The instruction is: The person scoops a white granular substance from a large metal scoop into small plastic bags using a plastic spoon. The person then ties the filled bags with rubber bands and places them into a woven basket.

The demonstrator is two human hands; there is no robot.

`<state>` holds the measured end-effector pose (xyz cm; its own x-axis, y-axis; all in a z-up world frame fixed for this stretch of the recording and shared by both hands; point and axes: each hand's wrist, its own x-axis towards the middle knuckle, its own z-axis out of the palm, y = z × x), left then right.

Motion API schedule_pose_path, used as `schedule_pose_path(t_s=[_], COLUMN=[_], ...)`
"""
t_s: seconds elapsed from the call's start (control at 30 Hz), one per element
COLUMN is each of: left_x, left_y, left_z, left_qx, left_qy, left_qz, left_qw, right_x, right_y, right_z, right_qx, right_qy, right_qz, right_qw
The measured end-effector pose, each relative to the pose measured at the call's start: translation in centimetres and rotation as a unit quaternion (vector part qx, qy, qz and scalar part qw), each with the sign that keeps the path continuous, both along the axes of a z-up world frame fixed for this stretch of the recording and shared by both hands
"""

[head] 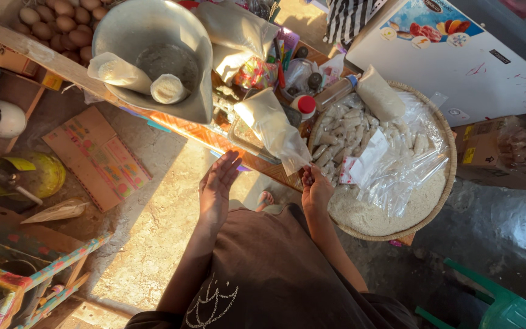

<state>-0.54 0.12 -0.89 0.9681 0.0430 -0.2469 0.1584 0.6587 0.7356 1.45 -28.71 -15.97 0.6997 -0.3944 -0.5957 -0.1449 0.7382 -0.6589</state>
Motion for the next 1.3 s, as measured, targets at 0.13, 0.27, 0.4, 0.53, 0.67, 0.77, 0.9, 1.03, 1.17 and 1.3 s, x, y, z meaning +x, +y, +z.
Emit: schedule_pose_path(t_s=[0.13,0.27,0.4,0.53,0.67,0.77,0.9,1.03,1.17,1.3], left_x=[0.1,0.3,0.6,1.1,1.3,1.4,0.8,-0.2,-1.6,-2.6], left_y=[-0.1,-0.2,-0.1,0.4,1.7,3.4,5.9,8.7,11.0,12.6], left_z=[-0.1,0.1,0.3,0.4,1.1,1.5,1.5,1.4,1.4,1.9], left_qx=[0.002,0.001,-0.012,-0.005,-0.01,-0.016,-0.029,-0.039,-0.045,-0.028], left_qy=[0.005,-0.01,-0.017,0.02,0.028,0.027,0.038,0.048,0.043,0.044], left_qz=[-0.002,-0.009,-0.014,-0.005,0.017,0.044,0.09,0.144,0.188,0.216], left_qw=[1.0,1.0,1.0,1.0,0.999,0.999,0.995,0.988,0.98,0.975], right_x=[-0.9,-3.0,-6.5,-9.1,-7.7,-4.4,3.3,10.1,15.9,18.7], right_y=[-0.8,-2.7,-5.3,-7.9,-9.1,-7.7,-1.6,6.6,14.5,21.0], right_z=[-0.6,-1.0,-0.7,1.1,4.9,9.8,14.8,16.3,15.2,15.5], right_qx=[0.004,-0.001,-0.013,-0.05,-0.086,-0.126,-0.13,-0.132,-0.142,-0.189], right_qy=[0.023,0.03,0.052,0.086,0.028,0.016,-0.071,-0.059,-0.134,-0.205], right_qz=[-0.012,-0.025,-0.036,-0.053,-0.013,0.013,0.089,0.179,0.235,0.23], right_qw=[1.0,0.999,0.998,0.994,0.996,0.992,0.985,0.973,0.952,0.932])
